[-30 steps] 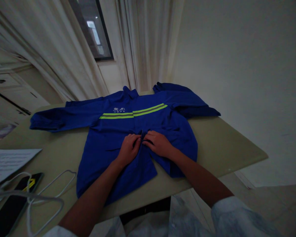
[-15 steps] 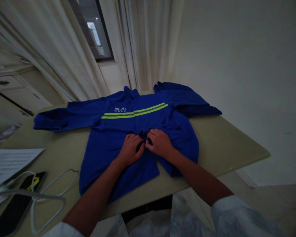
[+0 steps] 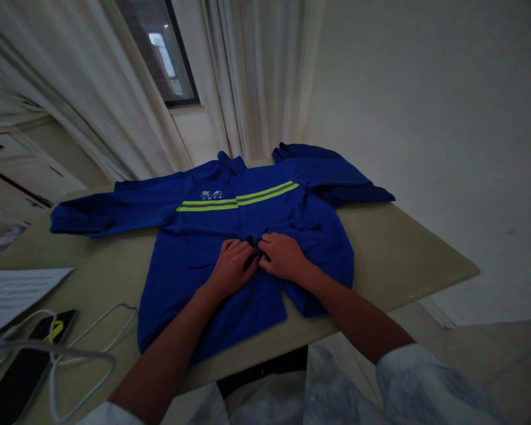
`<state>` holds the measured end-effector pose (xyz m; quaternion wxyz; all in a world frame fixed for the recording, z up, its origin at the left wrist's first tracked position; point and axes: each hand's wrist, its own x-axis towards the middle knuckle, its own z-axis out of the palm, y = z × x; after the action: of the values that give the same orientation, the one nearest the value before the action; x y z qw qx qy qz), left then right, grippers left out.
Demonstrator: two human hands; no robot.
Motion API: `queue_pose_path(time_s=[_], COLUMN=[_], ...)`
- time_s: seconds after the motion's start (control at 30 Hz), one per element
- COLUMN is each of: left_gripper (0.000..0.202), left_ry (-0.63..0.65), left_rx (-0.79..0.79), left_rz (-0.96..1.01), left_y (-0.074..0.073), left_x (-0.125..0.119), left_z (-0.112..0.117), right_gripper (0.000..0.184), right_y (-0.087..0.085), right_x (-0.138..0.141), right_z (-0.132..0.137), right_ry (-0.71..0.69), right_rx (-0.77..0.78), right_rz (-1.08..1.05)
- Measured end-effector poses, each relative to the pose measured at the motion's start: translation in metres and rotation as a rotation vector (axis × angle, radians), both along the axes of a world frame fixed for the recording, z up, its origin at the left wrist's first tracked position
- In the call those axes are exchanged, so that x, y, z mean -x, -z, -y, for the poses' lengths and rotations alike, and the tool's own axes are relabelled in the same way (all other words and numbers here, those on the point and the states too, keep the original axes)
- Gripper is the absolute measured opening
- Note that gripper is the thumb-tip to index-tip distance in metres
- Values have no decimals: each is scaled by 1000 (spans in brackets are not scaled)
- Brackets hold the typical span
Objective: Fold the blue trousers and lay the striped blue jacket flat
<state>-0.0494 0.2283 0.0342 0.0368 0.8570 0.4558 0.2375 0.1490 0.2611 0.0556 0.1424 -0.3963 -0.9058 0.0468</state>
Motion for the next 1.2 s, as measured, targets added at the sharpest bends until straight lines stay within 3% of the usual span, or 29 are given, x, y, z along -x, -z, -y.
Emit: queue_pose_path(time_s=[0.23,0.4,0.67,0.9,1.0,1.1,1.2], left_gripper=[16,19,18,25,24,23,16], left_ry=[-33,-66,-78,-66,-78,-88,2], left_rx=[-7,-27,-118,-74,-80,-127,-218], left_rz=[63,108,133,40,37,28,20], left_y=[-2,-3,-2,4,-5,-25,-35], left_x=[1,1,2,4,1,-2,8], left_z=[1,0,3,0,0,21,86], right_gripper=[3,6,10,10,10,9,7], right_y=[-2,0,0,7,10,10,9], right_x=[-6,-7,-6,-6,-7,-8,-9], right_z=[-3,-5,-4,-7,-11,-15,-16], right_ry=[-1,-22,25,0,-29,-58,-73], right_rx=[101,32,110,102,163,221,238], right_rz=[-102,-225,-186,-187,-226,-257,-251])
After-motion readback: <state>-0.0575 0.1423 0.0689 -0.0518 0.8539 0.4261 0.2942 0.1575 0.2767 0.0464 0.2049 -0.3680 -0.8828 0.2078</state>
